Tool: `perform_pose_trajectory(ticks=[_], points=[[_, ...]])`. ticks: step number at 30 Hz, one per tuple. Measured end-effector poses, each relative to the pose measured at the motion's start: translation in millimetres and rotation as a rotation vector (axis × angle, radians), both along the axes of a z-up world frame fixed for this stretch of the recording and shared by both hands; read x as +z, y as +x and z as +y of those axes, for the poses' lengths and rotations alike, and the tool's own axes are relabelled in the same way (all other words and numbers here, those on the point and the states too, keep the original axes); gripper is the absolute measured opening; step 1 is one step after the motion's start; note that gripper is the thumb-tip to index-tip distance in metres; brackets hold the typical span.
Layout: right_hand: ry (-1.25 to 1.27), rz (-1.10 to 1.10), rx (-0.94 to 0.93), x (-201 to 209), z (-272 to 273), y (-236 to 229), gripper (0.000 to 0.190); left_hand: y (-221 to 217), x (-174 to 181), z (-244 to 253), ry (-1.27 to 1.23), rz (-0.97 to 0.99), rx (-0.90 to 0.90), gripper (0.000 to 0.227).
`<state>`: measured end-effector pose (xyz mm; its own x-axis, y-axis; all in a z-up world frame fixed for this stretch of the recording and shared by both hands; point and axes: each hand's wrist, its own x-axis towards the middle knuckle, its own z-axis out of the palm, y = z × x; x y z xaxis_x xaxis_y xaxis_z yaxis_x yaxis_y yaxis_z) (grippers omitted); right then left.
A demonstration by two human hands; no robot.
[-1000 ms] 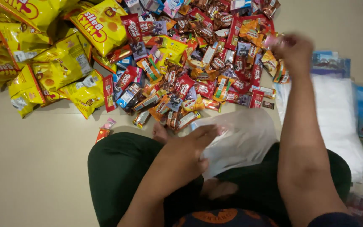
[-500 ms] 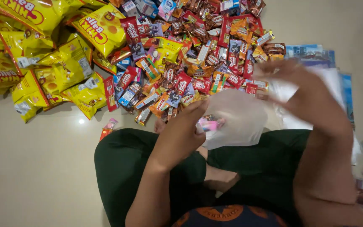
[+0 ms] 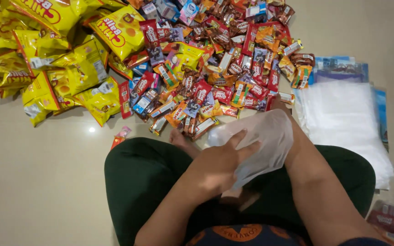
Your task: Packing small snack packets and larger yellow snack bags into a clear plastic bag while sitting on the floor.
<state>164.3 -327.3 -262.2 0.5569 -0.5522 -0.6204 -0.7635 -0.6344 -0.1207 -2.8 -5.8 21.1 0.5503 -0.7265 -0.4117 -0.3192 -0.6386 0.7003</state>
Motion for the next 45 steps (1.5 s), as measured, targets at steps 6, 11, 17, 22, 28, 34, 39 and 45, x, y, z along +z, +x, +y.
perform_pose_trajectory(ticks=[6,11,17,22,28,34,39,45], points=[[-0.096,-0.108,0.415,-7.1,-52.5,15.9,0.064,-3.4,-33.3,15.7,-0.141,-0.185,0.009,0.097],[0.133,-0.623,0.347,194.9,-9.3,-18.2,0.048,-0.9,-33.5,34.4,-0.259,-0.360,0.137,0.070],[0.293,-0.980,0.523,350.6,41.5,-150.5,0.020,0.1,-25.0,24.1,-0.140,-0.383,0.247,0.070],[0.340,-1.001,1.098,332.4,69.2,-161.0,0.025,-3.2,-33.5,19.6,-0.151,-0.457,0.248,0.087],[0.064,-0.923,1.300,292.3,94.6,-143.7,0.023,-4.9,-32.1,24.9,-0.188,-0.377,0.216,0.088],[-0.196,-0.701,1.348,265.8,99.2,-140.9,0.013,-6.5,-23.9,22.4,-0.269,-0.246,0.228,0.088],[-0.301,-0.558,1.388,238.0,93.3,-142.7,0.013,-8.3,-33.1,18.8,-0.301,-0.364,0.215,0.083],[0.174,-0.534,1.275,252.9,59.1,-140.5,0.037,-3.3,-24.1,12.6,-0.167,-0.283,0.220,0.090]])
